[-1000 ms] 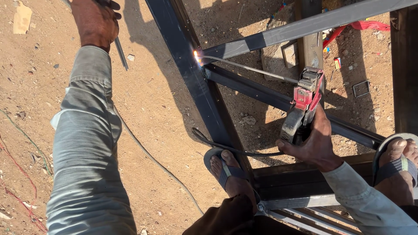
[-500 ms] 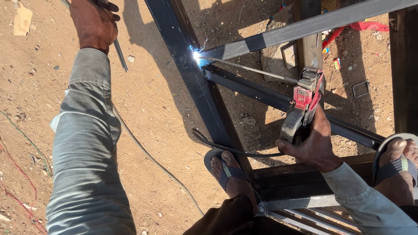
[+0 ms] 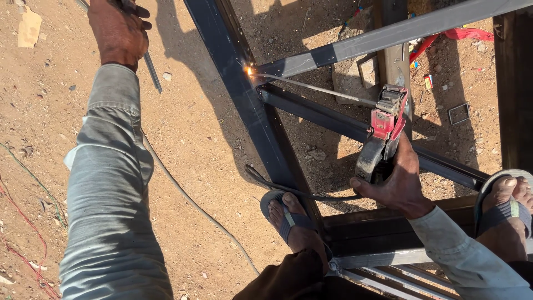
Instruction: Welding together metal beams to assemble a frame structure.
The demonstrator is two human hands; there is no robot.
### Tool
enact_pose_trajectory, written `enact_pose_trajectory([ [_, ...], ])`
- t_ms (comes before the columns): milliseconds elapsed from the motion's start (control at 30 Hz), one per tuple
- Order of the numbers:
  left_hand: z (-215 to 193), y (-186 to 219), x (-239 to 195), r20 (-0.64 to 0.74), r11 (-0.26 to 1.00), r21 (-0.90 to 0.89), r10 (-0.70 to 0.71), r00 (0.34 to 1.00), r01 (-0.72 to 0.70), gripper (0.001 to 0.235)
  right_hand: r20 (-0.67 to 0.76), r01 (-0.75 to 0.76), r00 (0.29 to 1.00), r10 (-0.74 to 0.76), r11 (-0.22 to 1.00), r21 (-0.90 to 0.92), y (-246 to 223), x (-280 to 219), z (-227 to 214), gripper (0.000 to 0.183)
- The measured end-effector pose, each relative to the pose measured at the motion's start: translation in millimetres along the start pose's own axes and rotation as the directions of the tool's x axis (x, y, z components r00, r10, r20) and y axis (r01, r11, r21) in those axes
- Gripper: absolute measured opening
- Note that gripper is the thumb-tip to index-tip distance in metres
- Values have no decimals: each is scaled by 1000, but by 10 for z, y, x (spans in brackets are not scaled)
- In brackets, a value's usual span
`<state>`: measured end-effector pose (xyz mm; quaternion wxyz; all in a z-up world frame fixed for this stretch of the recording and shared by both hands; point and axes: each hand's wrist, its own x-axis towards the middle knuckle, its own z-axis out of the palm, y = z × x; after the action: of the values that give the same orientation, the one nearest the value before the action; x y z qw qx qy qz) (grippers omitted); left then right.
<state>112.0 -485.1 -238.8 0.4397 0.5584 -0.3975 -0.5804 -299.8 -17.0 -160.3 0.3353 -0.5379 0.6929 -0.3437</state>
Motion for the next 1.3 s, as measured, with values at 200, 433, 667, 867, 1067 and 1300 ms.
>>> enact_pose_trajectory([
  [200, 15, -50, 95, -101, 996, -78, -43, 994, 35, 30, 8, -6, 1000, 6, 1000, -10, 34, 8, 17, 105],
  [433, 260, 145, -231, -235, 870, 489, 54, 971, 70, 11, 18, -93, 996, 92, 995, 42, 15, 35, 12, 92],
  [667, 182, 85, -254, -58, 460, 885, 261, 964, -72, 16, -18, -46, 999, 46, 999, -4, 178, 11, 30, 93],
  [867, 136, 51, -185, -208, 498, 857, 102, 973, 131, 9, -1, 6, 1000, -7, 993, -114, 402, -50, 66, 87],
  [1067, 97, 88, -260, -150, 400, 914, 187, 971, 64, 14, 29, -92, 995, 90, 994, 57, 189, 24, 42, 81],
  [1300, 34, -14, -171, -390, 956, 149, -176, 904, 251, 30, 7, -36, 999, 36, 999, -5, 312, -10, 49, 83],
])
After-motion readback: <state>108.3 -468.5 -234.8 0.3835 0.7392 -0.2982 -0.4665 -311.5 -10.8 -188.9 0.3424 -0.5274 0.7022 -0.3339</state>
